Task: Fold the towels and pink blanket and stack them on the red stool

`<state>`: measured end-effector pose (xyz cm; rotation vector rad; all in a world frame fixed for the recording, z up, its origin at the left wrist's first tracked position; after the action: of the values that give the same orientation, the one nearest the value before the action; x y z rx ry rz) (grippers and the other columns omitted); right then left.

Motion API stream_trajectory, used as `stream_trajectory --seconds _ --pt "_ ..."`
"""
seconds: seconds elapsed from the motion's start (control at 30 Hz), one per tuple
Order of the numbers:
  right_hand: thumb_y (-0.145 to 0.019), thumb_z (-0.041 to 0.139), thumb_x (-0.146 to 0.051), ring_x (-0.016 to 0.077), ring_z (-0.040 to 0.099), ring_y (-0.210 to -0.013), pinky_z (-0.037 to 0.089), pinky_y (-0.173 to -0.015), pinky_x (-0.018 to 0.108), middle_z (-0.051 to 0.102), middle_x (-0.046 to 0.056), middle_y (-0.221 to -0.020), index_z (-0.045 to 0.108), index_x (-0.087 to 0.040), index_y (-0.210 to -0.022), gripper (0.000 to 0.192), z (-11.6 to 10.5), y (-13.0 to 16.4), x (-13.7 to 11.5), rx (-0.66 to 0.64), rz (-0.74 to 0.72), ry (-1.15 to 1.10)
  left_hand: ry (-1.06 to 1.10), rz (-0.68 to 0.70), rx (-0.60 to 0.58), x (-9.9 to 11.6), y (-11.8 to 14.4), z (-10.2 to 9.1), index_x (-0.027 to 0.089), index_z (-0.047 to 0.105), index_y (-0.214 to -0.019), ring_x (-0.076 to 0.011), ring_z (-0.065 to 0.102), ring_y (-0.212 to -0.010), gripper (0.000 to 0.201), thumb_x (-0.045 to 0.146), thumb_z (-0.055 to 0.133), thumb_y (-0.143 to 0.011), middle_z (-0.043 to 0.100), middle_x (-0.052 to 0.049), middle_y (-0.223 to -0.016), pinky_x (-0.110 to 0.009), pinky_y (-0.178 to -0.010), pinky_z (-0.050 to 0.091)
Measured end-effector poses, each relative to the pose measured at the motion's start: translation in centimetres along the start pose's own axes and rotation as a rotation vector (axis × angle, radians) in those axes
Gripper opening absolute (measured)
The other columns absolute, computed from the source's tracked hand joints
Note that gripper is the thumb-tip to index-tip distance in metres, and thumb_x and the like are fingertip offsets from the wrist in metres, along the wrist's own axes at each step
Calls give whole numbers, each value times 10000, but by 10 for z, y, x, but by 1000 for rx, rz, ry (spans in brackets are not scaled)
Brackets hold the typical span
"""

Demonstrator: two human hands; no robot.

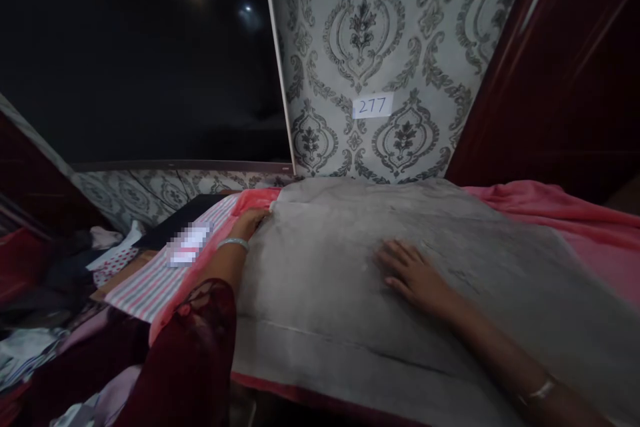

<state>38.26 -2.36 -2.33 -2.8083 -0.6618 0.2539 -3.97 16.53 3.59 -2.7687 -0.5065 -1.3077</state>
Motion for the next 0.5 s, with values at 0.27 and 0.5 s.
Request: stream_trajectory --seconds 0.27,0.5 --pt "-1016 363 -584 319 216 -1523 262 -1172 658 196 6 -1669 183 -444 -1590 618 26 11 2 -39 20 -20 -244 -18 172 4 -37 30 101 726 -980 -305 687 -1064 284 344 594 -916 735 -183 -1091 -331 -801 518" --pt "-1014 378 -585 322 202 -1527 230 -1183 662 181 12 -1673 166 -442 -1592 632 27 10 2 -66 43 -38 -392 43 235 -6 -38 42 114 719 -1069 -328 666 -1105 413 412 455 -959 696 -235 -1187 -373 -809 518"
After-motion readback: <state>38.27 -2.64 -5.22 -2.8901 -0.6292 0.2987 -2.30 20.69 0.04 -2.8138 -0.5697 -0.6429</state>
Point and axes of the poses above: each hand's wrist, its own y-axis away from the middle knuckle, its own z-axis out of the palm, x = y × z, the point moved 6 cm from there along -y, towards the middle knuckle
